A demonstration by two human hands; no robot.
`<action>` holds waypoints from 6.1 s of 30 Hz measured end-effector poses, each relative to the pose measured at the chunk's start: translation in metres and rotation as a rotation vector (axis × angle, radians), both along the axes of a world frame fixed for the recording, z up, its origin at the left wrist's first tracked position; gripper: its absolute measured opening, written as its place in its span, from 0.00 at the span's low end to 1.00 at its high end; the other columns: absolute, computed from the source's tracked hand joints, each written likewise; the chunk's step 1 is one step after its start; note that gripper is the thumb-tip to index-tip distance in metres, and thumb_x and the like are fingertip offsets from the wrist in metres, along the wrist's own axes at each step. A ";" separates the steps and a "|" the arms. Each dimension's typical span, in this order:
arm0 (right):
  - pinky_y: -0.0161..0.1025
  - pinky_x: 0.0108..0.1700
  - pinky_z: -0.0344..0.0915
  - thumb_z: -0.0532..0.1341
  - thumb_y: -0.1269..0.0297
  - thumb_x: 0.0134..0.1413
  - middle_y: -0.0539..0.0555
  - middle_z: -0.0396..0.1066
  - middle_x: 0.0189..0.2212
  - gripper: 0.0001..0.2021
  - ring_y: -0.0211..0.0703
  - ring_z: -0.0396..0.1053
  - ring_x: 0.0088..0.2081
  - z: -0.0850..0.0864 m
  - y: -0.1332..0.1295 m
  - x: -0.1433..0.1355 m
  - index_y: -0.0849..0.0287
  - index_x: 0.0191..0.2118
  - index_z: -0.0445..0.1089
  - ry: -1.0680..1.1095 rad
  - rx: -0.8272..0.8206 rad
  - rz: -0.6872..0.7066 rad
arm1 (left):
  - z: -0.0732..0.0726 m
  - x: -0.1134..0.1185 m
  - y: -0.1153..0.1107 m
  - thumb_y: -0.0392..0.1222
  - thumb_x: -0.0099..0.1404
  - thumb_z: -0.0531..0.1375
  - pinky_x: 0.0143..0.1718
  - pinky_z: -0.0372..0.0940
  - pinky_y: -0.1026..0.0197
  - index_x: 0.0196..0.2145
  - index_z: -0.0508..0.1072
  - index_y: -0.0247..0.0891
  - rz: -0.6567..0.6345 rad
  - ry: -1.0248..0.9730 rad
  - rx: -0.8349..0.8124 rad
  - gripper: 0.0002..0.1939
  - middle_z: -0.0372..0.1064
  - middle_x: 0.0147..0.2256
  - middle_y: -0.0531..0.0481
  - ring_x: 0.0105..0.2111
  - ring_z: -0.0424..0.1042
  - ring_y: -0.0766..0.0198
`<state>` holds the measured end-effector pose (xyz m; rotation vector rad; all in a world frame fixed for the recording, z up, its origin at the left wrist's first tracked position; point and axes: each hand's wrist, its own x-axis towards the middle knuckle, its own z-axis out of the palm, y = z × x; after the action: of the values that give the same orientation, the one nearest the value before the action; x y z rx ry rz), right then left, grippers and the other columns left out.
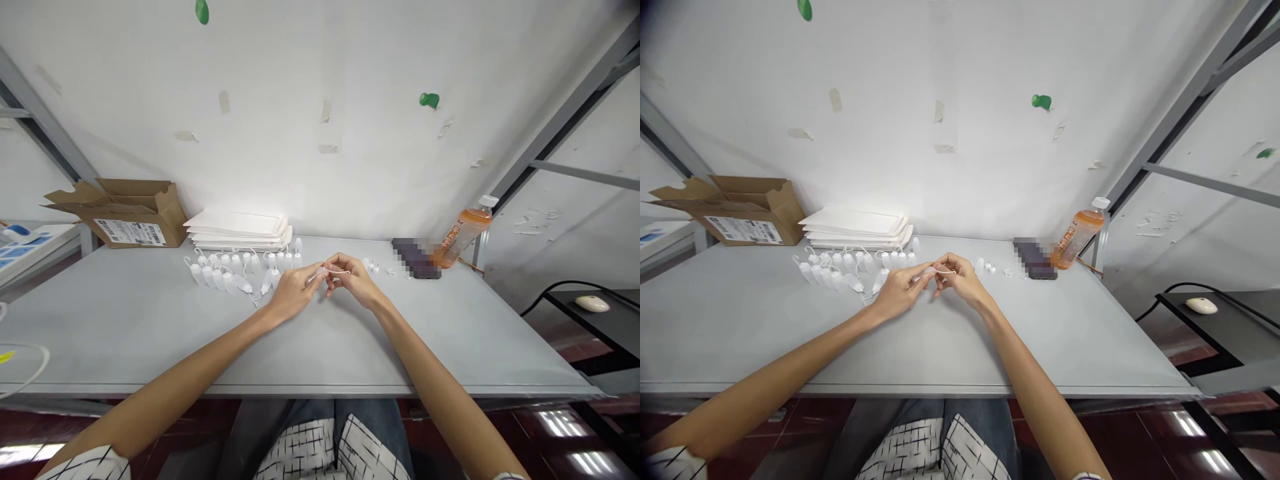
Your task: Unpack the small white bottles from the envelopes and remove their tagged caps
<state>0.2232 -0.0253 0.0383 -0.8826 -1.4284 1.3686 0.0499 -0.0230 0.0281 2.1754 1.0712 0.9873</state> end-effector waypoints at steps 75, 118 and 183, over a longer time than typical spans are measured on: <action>0.40 0.30 0.74 0.67 0.55 0.50 0.51 0.70 0.31 0.14 0.37 0.70 0.28 0.011 -0.003 0.010 0.60 0.38 0.72 -0.126 0.060 -0.031 | -0.001 0.003 0.003 0.58 0.69 0.51 0.12 0.55 0.69 0.50 0.69 0.34 -0.184 -0.366 -0.498 0.26 0.64 0.24 0.56 0.11 0.63 0.72; 0.42 0.31 0.74 0.69 0.62 0.45 0.50 0.69 0.37 0.25 0.38 0.72 0.29 0.009 -0.002 0.009 0.54 0.50 0.64 0.039 0.055 -0.018 | 0.006 0.001 0.003 0.57 0.67 0.56 0.12 0.55 0.68 0.44 0.70 0.35 -0.279 -0.535 -0.680 0.21 0.64 0.25 0.55 0.12 0.63 0.71; 0.37 0.28 0.53 0.58 0.52 0.53 0.53 0.70 0.19 0.18 0.42 0.66 0.25 0.004 -0.002 0.096 0.58 0.20 0.68 -1.101 0.245 -1.029 | 0.008 0.004 -0.004 0.56 0.67 0.56 0.13 0.55 0.69 0.48 0.71 0.35 -0.280 -0.461 -0.629 0.22 0.69 0.34 0.48 0.16 0.68 0.71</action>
<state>0.3191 -0.0270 0.0418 -1.9646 -1.4233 -0.1536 0.0539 -0.0275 0.0364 1.4430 0.7034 0.8211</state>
